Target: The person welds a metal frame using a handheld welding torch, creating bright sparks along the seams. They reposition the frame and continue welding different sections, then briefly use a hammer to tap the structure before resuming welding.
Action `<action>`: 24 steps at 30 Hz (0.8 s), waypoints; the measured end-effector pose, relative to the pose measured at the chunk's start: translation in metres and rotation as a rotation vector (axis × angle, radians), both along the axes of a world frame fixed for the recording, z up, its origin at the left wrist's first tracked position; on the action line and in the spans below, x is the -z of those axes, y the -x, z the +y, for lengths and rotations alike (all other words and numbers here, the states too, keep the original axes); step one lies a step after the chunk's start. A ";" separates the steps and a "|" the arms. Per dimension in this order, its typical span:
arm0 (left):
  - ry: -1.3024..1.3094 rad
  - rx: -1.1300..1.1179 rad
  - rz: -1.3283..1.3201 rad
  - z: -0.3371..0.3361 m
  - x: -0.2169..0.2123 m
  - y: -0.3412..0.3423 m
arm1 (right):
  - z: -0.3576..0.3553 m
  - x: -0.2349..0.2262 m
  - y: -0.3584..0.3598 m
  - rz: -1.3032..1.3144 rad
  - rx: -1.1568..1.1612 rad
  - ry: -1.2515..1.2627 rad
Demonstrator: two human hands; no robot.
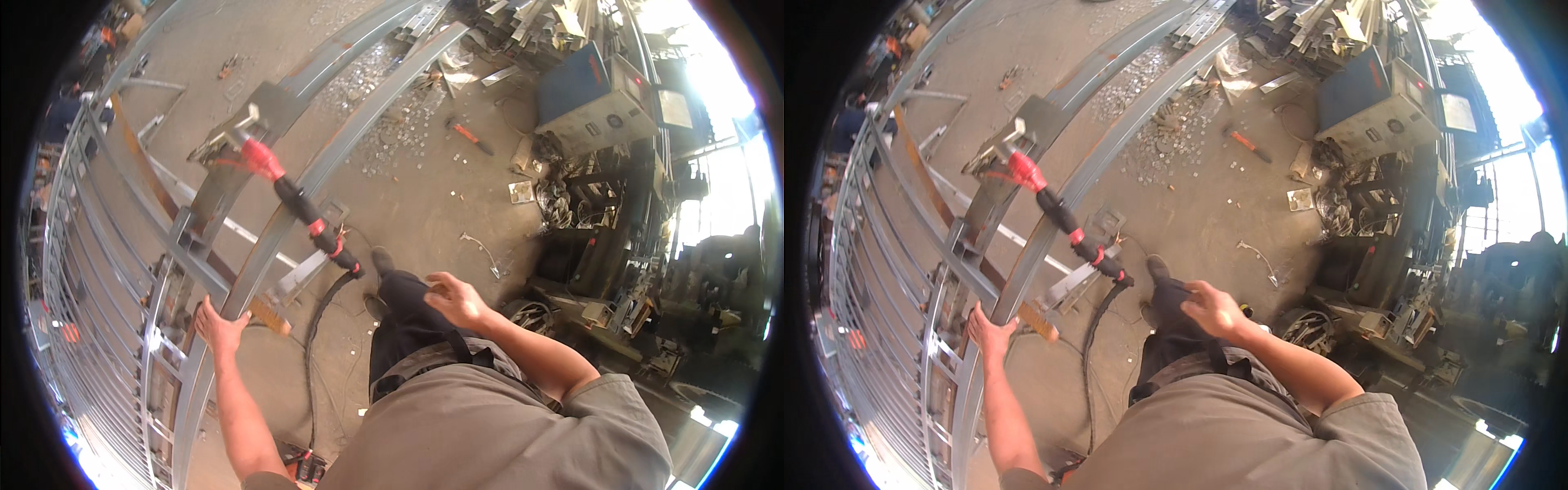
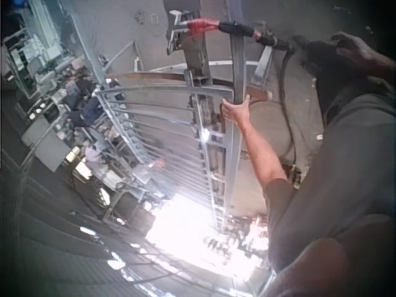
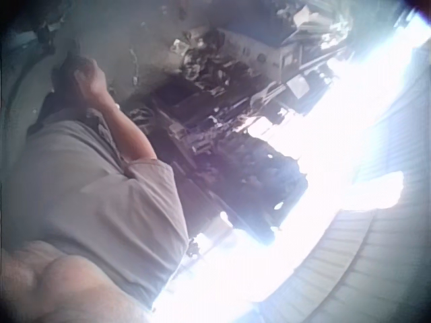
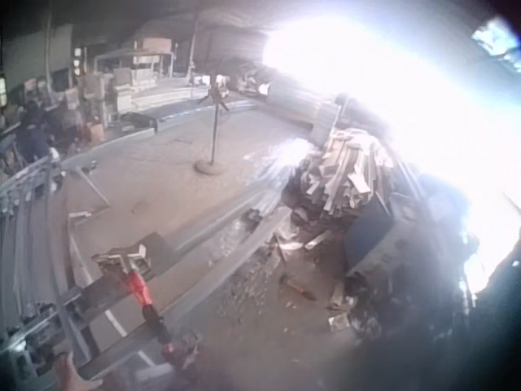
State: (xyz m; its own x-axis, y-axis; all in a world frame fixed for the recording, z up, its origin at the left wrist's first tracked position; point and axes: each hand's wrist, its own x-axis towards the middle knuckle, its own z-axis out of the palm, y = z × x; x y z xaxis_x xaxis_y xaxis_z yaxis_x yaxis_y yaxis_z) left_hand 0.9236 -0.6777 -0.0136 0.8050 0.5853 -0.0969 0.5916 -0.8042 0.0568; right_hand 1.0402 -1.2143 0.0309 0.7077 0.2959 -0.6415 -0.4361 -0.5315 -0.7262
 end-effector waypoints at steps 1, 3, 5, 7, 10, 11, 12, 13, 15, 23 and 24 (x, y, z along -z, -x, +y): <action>0.013 -0.023 0.057 0.000 -0.002 -0.002 | -0.027 0.008 -0.005 -0.020 0.038 0.063; 0.026 -0.067 0.112 -0.001 -0.008 -0.007 | -0.080 0.026 -0.016 -0.049 0.147 0.145; 0.032 -0.116 0.192 -0.003 -0.011 -0.009 | -0.129 0.045 -0.030 -0.025 0.254 0.221; 0.036 -0.203 0.216 -0.008 -0.008 -0.008 | -0.175 0.068 -0.049 0.031 0.379 0.259; -0.047 -0.274 0.063 -0.035 0.009 0.004 | -0.240 0.107 -0.086 0.166 0.652 0.169; -0.080 -0.333 0.014 -0.053 0.017 0.009 | -0.263 0.124 -0.103 0.158 0.670 0.183; -0.113 -0.386 -0.065 -0.078 0.026 0.015 | -0.285 0.142 -0.122 0.184 0.708 0.188; -0.112 -0.569 0.043 -0.105 0.032 0.017 | -0.305 0.160 -0.137 0.216 0.705 0.204; 0.046 -0.955 0.128 -0.192 0.048 0.011 | -0.349 0.202 -0.189 0.301 0.725 0.221; 0.949 -0.475 0.396 -0.518 0.115 -0.271 | -0.443 0.351 -0.349 0.316 0.421 0.512; 0.981 -0.200 0.409 -0.538 0.123 -0.317 | -0.445 0.368 -0.373 0.297 0.349 0.524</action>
